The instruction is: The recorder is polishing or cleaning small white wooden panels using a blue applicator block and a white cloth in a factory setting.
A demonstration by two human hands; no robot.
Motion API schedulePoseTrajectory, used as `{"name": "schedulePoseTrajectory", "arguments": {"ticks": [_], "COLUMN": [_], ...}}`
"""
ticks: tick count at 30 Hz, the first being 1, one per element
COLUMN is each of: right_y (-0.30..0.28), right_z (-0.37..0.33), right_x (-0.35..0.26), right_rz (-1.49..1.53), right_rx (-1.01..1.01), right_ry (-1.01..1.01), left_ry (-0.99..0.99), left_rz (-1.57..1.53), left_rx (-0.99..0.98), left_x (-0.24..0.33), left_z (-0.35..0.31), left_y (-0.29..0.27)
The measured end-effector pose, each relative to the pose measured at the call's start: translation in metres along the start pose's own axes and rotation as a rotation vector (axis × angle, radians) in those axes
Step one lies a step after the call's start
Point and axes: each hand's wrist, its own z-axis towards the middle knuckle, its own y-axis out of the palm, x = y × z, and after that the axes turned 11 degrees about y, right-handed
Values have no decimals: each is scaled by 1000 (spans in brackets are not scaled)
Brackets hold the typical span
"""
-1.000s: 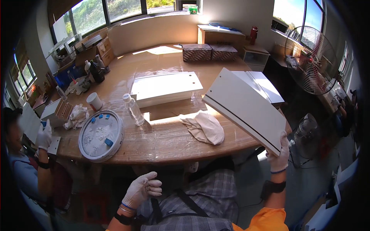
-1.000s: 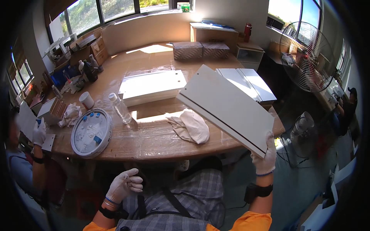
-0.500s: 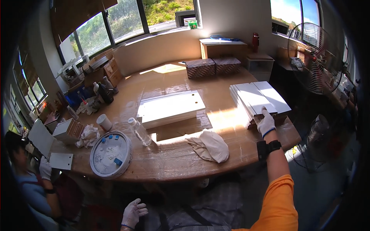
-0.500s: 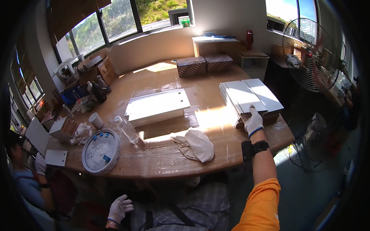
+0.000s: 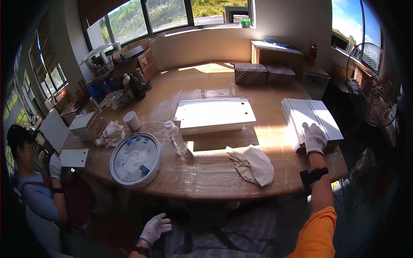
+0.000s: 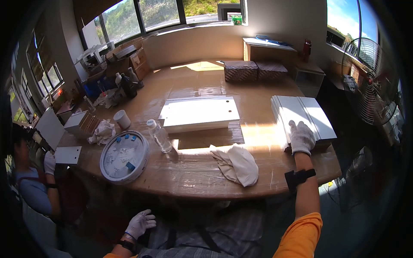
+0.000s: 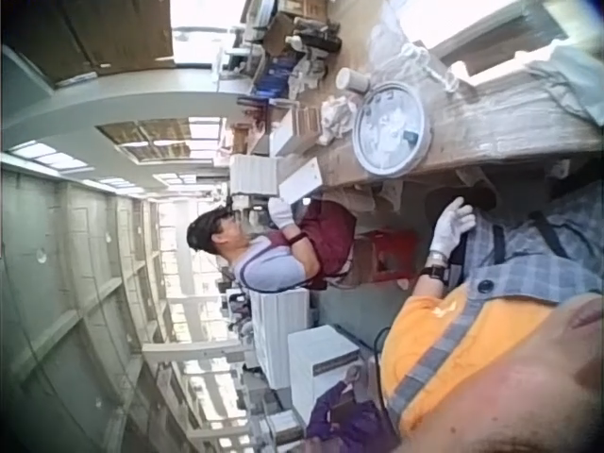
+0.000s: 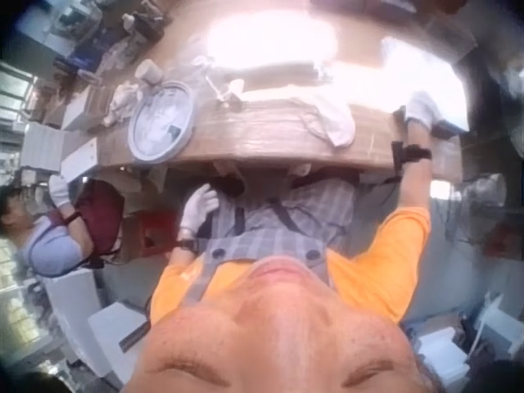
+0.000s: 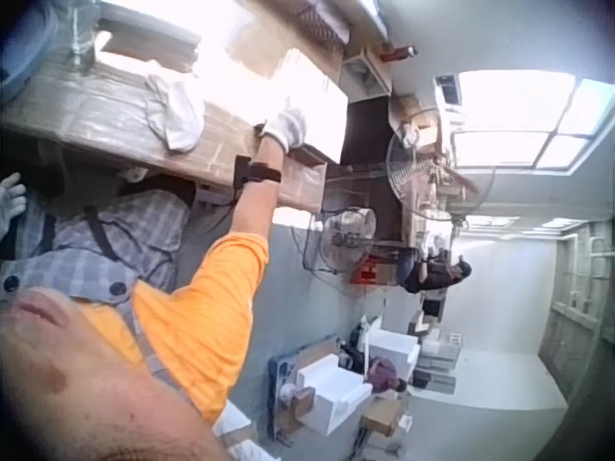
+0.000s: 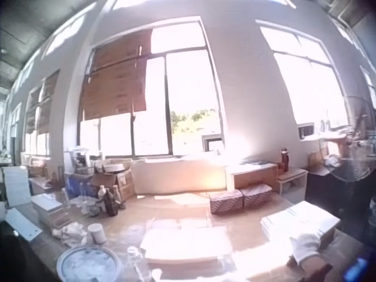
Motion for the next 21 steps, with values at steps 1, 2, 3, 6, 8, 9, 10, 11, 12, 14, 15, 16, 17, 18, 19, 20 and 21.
{"name": "schedulePoseTrajectory", "arguments": {"ticks": [1,2,3,6,8,9,10,11,12,14,15,16,17,18,19,20,21], "right_y": [4,6,10,18,28,36,46,72,94,99,93,85,68,51,43,36,13], "right_z": [-10,-20,-35,-90,-118,-121,-123,-117,-108,-109,-108,-107,-105,-104,-106,-110,-121], "right_x": [-15,-36,-60,-144,-191,-206,-222,-232,-237,-238,-235,-230,-222,-213,-194,-171,-152], "right_rz": [102,123,301,273,41,-16,-74,-120,-164,-124,-177,-232,-183,-133,85,301,276], "right_rx": [123,220,226,58,-62,-190,-317,-356,-396,-318,-253,-187,-123,-61,141,341,344], "right_ry": [-272,-519,-725,-1075,-1112,-1058,-999,-939,-885,-887,-928,-963,-970,-976,-1078,-1165,-1170], "left_ry": [4,10,3,15,20,30,40,34,35,58,67,83,95,96,84,64,73], "left_rz": [0,3,-1,-28,-64,-46,-27,-38,-79,-125,-139,-115,-90,-101,-120,-139,-184], "left_rx": [-19,-32,-39,-24,-20,-12,-5,15,18,17,24,32,33,31,10,-15,-99], "left_x": [1,3,5,2,2,1,1,3,1,-4,-5,-4,-4,-3,-3,-4,2], "left_z": [2,3,4,1,0,-1,0,-1,-2,-7,-10,-14,-15,-14,-14,-13,-12], "left_y": [-1,1,1,-4,-3,-3,-3,0,-3,-11,-12,-11,-10,-11,-15,-18,-15]}}
